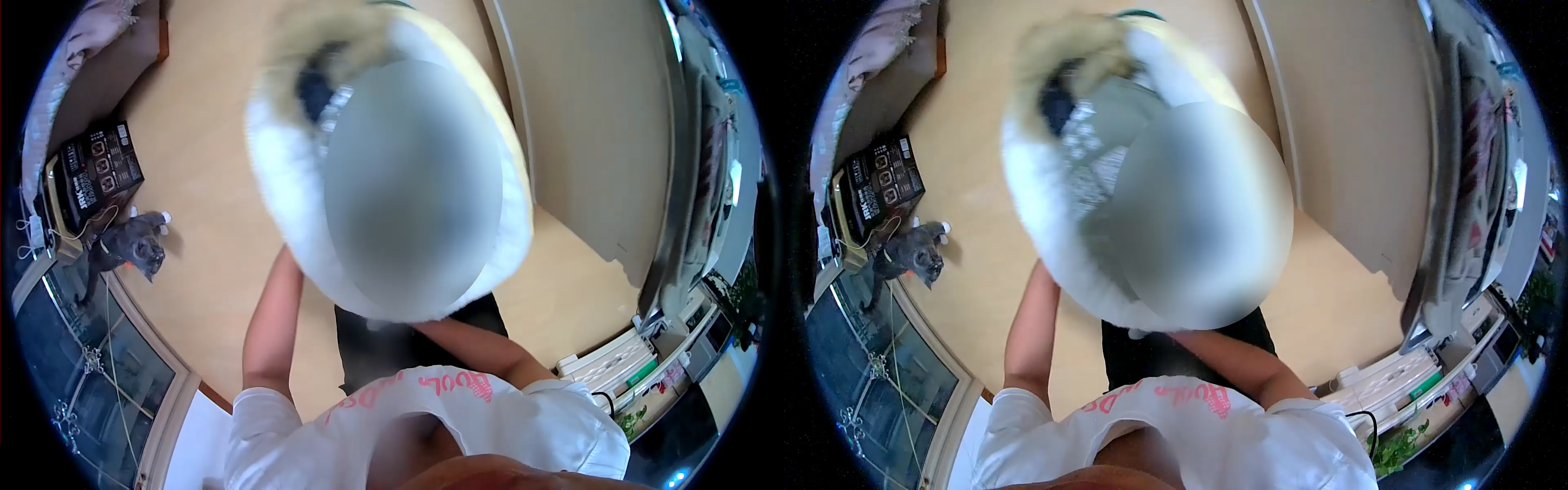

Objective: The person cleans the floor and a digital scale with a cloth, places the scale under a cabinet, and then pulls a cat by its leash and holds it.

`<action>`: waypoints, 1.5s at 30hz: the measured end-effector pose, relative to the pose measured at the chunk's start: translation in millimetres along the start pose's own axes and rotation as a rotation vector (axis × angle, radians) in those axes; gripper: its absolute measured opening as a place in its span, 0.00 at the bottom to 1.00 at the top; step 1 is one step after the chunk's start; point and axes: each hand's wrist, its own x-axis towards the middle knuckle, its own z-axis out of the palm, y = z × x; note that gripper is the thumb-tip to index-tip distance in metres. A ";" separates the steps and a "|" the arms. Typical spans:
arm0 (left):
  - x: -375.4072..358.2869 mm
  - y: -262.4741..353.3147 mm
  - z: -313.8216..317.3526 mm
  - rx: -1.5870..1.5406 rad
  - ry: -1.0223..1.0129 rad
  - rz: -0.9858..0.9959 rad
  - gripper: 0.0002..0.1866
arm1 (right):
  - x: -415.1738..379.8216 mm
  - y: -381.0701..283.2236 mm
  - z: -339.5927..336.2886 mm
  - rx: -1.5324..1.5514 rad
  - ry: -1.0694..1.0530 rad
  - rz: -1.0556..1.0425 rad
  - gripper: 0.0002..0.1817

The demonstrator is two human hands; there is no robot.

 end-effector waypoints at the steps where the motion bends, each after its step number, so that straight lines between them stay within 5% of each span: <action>1: 2.1 2.4 23.1 0.015 -0.082 0.000 0.20 | -3.4 -4.8 7.6 -0.009 -0.016 0.023 0.22; 10: -14.1 -16.0 151.2 0.069 -0.629 0.064 0.21 | 1.3 -55.6 35.8 -0.162 0.046 0.129 0.22; 17: -6.9 -33.0 143.0 0.129 -0.711 0.118 0.21 | 149.0 -61.0 74.5 -0.193 0.570 -0.195 0.23; 19: 1.8 -21.8 120.5 0.230 -0.738 0.151 0.22 | 223.5 -68.8 93.7 0.037 0.800 -0.124 0.22; 22: -0.5 83.5 90.2 1.054 -0.756 0.065 0.19 | 319.9 -113.1 101.4 0.171 0.930 -0.275 0.24; 24: -9.1 111.6 60.0 0.928 -0.338 0.329 0.15 | 360.1 -149.1 83.8 0.298 0.907 -0.459 0.24; 27: -1.6 136.8 9.5 0.310 0.016 0.495 0.13 | 391.8 -172.8 17.0 -0.607 0.905 -0.614 0.22; 30: 19.8 139.0 -65.3 0.114 0.108 0.181 0.10 | 419.3 -176.5 -45.5 -1.147 0.739 -0.633 0.22; 33: 69.6 109.6 -140.9 0.196 0.267 0.096 0.10 | 423.9 -179.5 -57.0 -1.142 0.741 -0.739 0.23; 35: 103.0 142.4 -163.6 0.240 0.246 0.076 0.11 | 416.4 -187.6 -54.4 -1.069 0.709 -0.754 0.26; 44: 358.5 344.8 -73.8 0.191 0.223 0.438 0.17 | 417.6 -197.5 -69.4 -1.067 0.591 -0.598 0.37; 45: 409.5 360.0 -75.8 -0.054 0.213 0.408 0.15 | 417.4 -196.9 -69.2 -1.049 0.574 -0.575 0.37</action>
